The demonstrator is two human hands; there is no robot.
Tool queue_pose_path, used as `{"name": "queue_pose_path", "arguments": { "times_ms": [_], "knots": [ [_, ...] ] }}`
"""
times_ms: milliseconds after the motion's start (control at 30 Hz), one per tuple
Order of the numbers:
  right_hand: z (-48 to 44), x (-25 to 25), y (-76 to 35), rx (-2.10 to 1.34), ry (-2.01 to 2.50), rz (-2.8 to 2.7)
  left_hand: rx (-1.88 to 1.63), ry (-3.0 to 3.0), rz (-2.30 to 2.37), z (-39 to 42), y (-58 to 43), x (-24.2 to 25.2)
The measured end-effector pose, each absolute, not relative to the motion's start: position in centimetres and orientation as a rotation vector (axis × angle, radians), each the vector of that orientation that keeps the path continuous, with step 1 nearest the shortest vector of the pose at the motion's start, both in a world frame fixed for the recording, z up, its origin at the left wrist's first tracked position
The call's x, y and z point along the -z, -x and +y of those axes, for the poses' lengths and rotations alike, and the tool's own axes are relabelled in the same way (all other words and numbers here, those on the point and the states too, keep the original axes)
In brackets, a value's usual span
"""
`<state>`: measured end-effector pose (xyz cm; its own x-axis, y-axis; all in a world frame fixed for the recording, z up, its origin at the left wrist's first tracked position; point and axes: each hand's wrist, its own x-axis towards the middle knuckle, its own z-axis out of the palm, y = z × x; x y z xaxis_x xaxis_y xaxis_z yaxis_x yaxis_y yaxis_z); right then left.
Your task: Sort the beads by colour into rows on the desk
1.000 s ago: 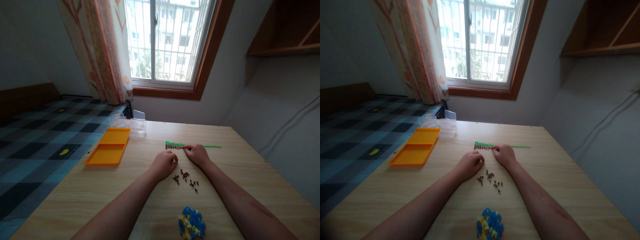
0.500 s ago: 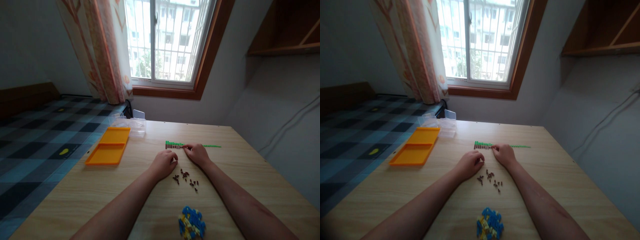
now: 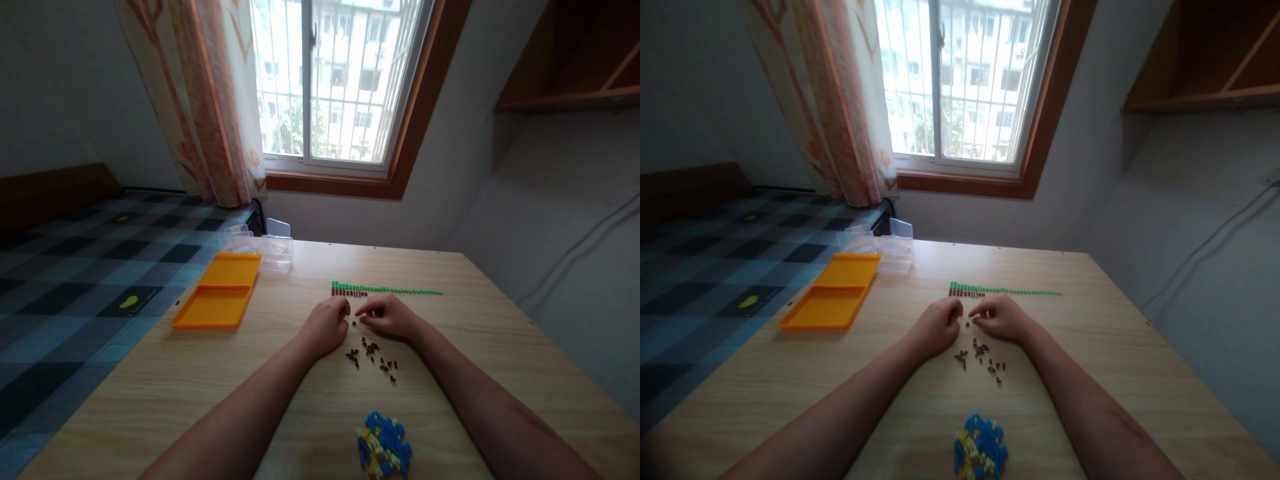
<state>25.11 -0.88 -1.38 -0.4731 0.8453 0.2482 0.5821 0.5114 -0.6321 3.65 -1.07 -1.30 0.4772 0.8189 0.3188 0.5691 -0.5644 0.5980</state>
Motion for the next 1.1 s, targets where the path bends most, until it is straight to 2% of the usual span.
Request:
{"name": "queue_pose_path", "arguments": {
  "times_ms": [200,600,800,967,1100],
  "knots": [
    [-1.3,0.8,-23.9,-0.487,1.135,-2.402,-0.826,-2.297,1.149,-1.1,-3.7,1.3],
    [-1.9,0.5,-23.5,-0.513,1.107,-2.378,-0.842,-2.285,1.163,-1.1,-3.6,1.3],
    [-0.4,0.9,-26.2,-0.576,1.295,-2.183,-0.831,-2.273,1.168,-1.0,-3.6,1.3],
    [0.7,1.4,-28.2,-0.378,1.551,-2.060,-0.835,-2.276,1.157,-1.0,-3.6,1.3],
    [0.8,1.9,-28.3,-0.304,1.584,-2.066,-0.831,-2.277,1.155,-1.0,-3.6,1.3]
  ]
}}
